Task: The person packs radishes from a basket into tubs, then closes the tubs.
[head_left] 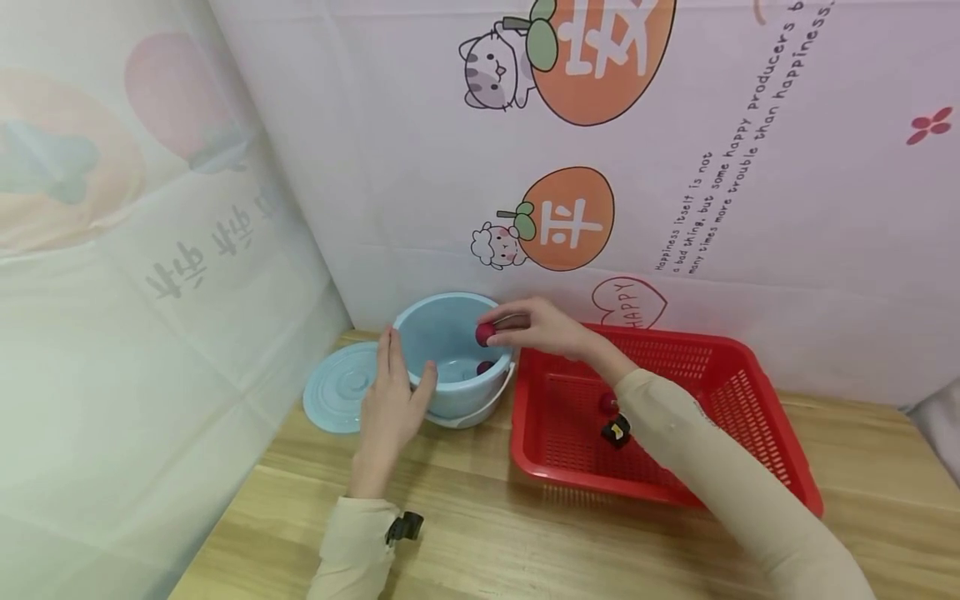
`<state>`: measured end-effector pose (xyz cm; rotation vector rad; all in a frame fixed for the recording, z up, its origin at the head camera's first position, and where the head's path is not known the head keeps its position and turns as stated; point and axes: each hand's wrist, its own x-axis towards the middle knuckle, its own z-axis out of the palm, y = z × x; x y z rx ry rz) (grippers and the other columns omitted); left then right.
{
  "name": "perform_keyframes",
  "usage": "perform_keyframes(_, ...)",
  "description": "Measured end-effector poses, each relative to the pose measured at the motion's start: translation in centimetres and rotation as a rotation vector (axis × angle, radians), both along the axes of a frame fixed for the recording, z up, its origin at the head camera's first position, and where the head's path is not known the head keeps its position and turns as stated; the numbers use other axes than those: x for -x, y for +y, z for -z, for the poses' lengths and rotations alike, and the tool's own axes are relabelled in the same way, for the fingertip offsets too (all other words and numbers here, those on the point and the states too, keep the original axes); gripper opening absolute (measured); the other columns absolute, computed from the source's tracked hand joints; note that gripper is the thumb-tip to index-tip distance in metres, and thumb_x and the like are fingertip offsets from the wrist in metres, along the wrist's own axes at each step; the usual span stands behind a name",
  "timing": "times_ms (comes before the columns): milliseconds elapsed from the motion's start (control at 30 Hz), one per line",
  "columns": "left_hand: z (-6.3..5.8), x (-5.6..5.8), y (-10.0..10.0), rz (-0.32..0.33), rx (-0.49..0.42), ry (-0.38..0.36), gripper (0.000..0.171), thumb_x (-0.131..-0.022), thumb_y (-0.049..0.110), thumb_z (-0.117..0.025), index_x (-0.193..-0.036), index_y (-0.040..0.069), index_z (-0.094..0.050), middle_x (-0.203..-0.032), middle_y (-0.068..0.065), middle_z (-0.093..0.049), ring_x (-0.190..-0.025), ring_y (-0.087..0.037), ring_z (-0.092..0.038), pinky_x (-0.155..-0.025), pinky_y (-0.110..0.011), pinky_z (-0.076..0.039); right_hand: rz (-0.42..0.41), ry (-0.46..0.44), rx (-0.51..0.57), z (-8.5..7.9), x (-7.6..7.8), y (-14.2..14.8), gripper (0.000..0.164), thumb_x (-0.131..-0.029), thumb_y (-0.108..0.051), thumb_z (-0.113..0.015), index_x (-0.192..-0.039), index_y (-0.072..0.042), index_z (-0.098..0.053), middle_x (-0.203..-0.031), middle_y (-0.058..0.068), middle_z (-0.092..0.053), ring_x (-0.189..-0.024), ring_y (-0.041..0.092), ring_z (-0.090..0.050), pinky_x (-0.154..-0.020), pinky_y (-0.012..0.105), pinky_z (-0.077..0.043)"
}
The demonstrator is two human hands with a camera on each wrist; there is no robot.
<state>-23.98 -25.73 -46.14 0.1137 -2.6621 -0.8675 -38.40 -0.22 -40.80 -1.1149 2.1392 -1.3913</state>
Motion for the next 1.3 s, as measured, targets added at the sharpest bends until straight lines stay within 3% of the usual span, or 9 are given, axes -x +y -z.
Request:
perform_keyframes(200,0.0,0.0,0.0,-0.005,0.01,-0.004,0.086,-0.108,0.059,-0.039,-0.17,0.006,-0.013,-0.177,-0.007,-0.009,-0.066,-0.028,-0.06,-0.053,-0.037,-0.045,-0.057,0.131,-0.087,-1.1,0.3,-0.7,0.039,-0.094,-0.01,-0.081,-0.132,-0.005,-0.074,-0.124,0.007,-0.076,-0.116,0.023,-0.072,-0.099,0.033,-0.056)
perform_keyframes(367,0.0,0.0,0.1,-0.002,0.006,0.002,0.085,-0.108,0.057,-0.04,-0.17,0.005,-0.013,-0.177,-0.008,-0.01,-0.064,-0.027,-0.059,-0.051,-0.036,-0.044,-0.081,0.16,-0.116,-1.3,0.5,-0.9,0.038,-0.093,-0.007,-0.081,-0.131,-0.005,-0.075,-0.124,0.009,-0.075,-0.114,0.024,-0.073,-0.098,0.033,-0.057)
perform_keyframes(667,0.1,0.0,0.1,-0.011,0.019,0.016,0.085,-0.108,0.058,-0.039,-0.169,0.003,-0.015,-0.177,-0.009,-0.012,-0.078,-0.034,-0.066,-0.058,-0.042,-0.052,-0.089,0.126,-0.12,-1.3,0.6,-0.8,0.038,-0.094,-0.009,-0.081,-0.131,-0.006,-0.075,-0.127,0.008,-0.075,-0.117,0.023,-0.071,-0.099,0.032,-0.056)
perform_keyframes(933,-0.1,0.0,0.0,-0.009,0.021,0.014,0.087,-0.108,0.059,-0.039,-0.169,0.003,-0.015,-0.177,-0.01,-0.012,-0.086,-0.037,-0.068,-0.062,-0.047,-0.054,-0.115,0.071,-0.125,-1.7,0.1,-0.6,0.053,-0.091,-0.015,-0.085,-0.14,-0.004,-0.067,-0.139,0.009,-0.069,-0.133,0.027,-0.063,-0.107,0.039,-0.051)
perform_keyframes(1300,-0.1,-0.2,0.0,-0.002,0.017,0.019,0.087,-0.108,0.059,-0.04,-0.169,0.002,-0.015,-0.177,-0.01,-0.012,-0.088,-0.038,-0.069,-0.065,-0.05,-0.055,-0.135,0.043,-0.091,-1.4,0.2,-0.3,0.046,-0.092,-0.016,-0.084,-0.135,-0.006,-0.07,-0.136,0.008,-0.07,-0.134,0.033,-0.062,-0.107,0.038,-0.051)
